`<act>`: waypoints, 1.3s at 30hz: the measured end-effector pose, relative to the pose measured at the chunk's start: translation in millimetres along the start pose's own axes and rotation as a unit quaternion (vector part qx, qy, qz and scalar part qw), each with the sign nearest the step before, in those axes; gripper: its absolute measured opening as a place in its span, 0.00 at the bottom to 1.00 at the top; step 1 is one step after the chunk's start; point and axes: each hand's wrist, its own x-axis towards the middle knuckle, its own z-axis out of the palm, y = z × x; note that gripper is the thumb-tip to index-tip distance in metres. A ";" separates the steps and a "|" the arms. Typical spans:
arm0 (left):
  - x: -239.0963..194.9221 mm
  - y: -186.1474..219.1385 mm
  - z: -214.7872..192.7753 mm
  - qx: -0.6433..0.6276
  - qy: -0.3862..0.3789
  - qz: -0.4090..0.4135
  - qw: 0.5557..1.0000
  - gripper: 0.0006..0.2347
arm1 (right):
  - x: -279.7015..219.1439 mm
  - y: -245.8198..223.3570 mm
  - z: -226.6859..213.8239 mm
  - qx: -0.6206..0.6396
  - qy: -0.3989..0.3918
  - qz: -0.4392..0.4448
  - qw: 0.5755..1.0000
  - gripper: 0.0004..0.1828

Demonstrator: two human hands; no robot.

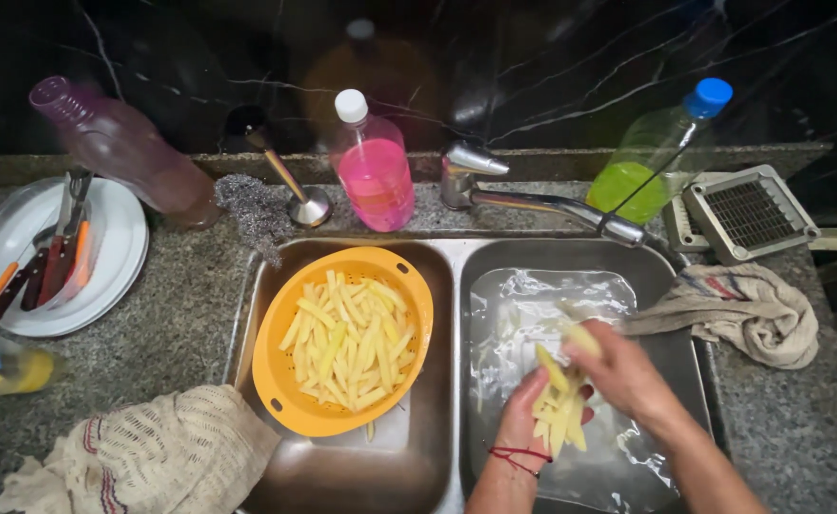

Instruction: Washing cut potato strips in a sink and transferring them to a colander to drain.

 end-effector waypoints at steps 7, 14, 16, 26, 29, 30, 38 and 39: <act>-3.7 8.0 12.0 0.075 0.011 -0.017 0.997 0.21 | 27.5 -58.4 20.8 -0.022 -0.134 0.218 0.967 0.18; 2.1 15.4 1.0 -0.155 0.012 0.039 0.987 0.21 | 32.0 -96.8 50.2 0.173 -0.215 0.045 0.960 0.19; -7.7 23.0 17.0 -0.127 -0.005 0.045 0.991 0.21 | 15.9 -133.3 37.4 -0.035 -0.187 0.028 0.981 0.22; -13.1 22.0 24.6 -0.104 -0.007 0.071 0.992 0.25 | 4.2 -34.5 33.4 0.046 -0.138 0.006 0.989 0.21; -24.8 25.3 56.0 -0.078 -0.127 0.074 0.986 0.25 | -7.0 -36.2 -14.2 0.243 0.006 0.121 0.962 0.17; -22.6 24.7 53.9 -0.079 -0.131 0.076 0.985 0.25 | -11.2 -23.3 -19.9 0.241 0.006 0.119 0.963 0.17; -3.3 15.1 25.7 -0.115 -0.061 0.077 0.989 0.26 | -49.1 12.3 27.4 -0.148 0.048 0.108 0.982 0.24; -3.3 17.0 25.8 -0.112 -0.059 0.078 0.989 0.26 | -46.7 15.1 28.0 -0.145 0.046 0.108 0.982 0.24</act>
